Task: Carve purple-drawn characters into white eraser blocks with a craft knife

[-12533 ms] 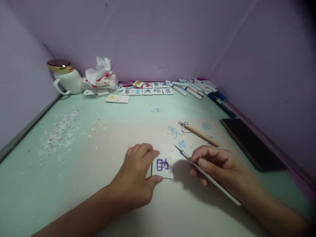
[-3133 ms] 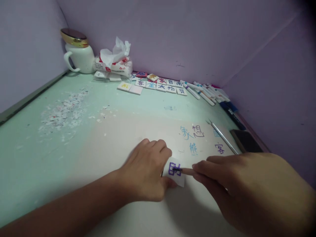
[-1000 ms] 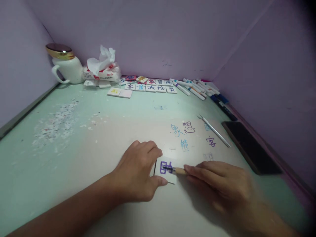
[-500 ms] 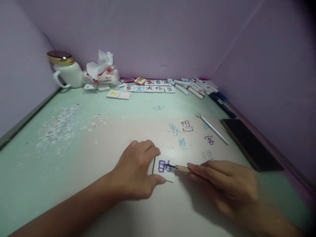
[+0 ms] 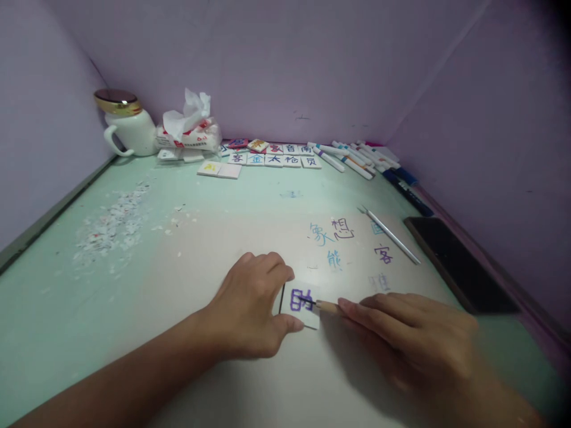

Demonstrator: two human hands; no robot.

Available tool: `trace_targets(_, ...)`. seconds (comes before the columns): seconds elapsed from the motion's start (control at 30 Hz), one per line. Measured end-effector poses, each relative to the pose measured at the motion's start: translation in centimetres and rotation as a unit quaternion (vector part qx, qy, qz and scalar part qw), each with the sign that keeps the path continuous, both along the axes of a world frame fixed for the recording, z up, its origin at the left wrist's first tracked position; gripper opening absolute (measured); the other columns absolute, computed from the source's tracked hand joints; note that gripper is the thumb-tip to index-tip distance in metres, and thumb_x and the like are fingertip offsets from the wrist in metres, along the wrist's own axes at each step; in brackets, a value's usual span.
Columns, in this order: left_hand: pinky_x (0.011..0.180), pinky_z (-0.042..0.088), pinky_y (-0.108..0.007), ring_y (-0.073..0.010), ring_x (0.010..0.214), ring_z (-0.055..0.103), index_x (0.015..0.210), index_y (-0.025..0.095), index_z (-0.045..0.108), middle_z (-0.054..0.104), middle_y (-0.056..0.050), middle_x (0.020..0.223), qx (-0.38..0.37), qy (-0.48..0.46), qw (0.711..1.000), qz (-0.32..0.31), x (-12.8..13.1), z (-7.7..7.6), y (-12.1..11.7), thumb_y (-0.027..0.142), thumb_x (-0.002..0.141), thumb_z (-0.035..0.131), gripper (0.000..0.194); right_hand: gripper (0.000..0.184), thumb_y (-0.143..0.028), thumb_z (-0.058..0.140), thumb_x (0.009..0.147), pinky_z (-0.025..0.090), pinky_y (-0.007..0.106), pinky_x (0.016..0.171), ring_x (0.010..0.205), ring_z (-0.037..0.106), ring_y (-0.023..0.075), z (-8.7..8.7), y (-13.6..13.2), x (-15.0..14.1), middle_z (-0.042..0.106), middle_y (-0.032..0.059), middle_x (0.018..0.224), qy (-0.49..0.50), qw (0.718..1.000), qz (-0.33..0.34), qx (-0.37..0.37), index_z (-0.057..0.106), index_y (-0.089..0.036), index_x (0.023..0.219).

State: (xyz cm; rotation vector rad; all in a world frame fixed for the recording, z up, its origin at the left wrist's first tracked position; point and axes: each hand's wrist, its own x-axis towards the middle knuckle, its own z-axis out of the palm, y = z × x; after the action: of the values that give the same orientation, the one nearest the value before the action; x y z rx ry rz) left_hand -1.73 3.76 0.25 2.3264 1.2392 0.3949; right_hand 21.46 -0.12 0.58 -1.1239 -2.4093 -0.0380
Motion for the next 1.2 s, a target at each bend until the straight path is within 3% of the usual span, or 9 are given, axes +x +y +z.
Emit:
trace_targets(0.07,0.073,0.038,-0.038,-0.021,0.077,0.049,0.094,0.015,0.058,0.058,-0.007,0.093,0.002,-0.002,1.0,0.0,0.0,0.0,0.0,0.035,0.065,0.073,0.038,0.017,-0.012,0.057,0.084,0.037,0.026,0.048,0.054,0.058,0.0121,0.0,0.1,0.0,0.067,-0.0003,0.067,0.004,1.0,0.003,0.018,0.066,-0.021,0.096)
trace_targets(0.3,0.071,0.038,-0.038,-0.0208,0.076,0.049,0.093,0.016,0.058,0.059,-0.007,0.092,0.01,-0.005,1.0,-0.001,0.0,0.0,-0.1,0.035,0.065,0.073,0.037,0.021,-0.012,0.054,0.084,0.035,0.027,0.047,0.052,0.056,0.0123,-0.2,0.0,-0.1,0.065,-0.001,0.065,0.007,1.0,-0.02,-0.02,0.066,-0.023,0.098)
trace_targets(0.5,0.07,0.038,-0.037,-0.02,0.074,0.048,0.092,0.014,0.059,0.058,-0.007,0.089,0.003,-0.008,1.0,-0.013,0.1,0.0,0.1,0.032,0.066,0.072,0.035,0.019,-0.011,0.051,0.083,0.031,0.026,0.044,0.046,0.048,0.0115,0.2,0.6,-0.4,0.058,-0.0015,0.056,0.01,1.0,0.001,-0.025,0.067,-0.02,0.092)
trace_targets(1.07,0.07,0.038,-0.038,-0.0204,0.073,0.049,0.093,0.014,0.06,0.058,-0.007,0.089,0.004,-0.003,1.0,-0.016,0.1,-0.1,0.2,0.035,0.065,0.073,0.038,0.018,-0.015,0.051,0.087,0.036,0.028,0.045,0.05,0.059,0.0128,0.9,-0.5,-0.5,0.069,-0.0008,0.069,-0.067,0.997,-0.004,0.031,0.063,-0.023,0.097)
trace_targets(1.2,0.07,0.038,-0.037,-0.0207,0.074,0.049,0.092,0.014,0.061,0.059,-0.007,0.088,0.005,-0.003,1.0,-0.016,0.2,0.0,0.1,0.035,0.064,0.073,0.037,0.019,-0.016,0.049,0.086,0.035,0.029,0.045,0.049,0.059,0.0129,1.0,-1.0,-0.8,0.069,-0.0026,0.066,-0.083,0.995,-0.032,0.05,0.064,-0.024,0.096)
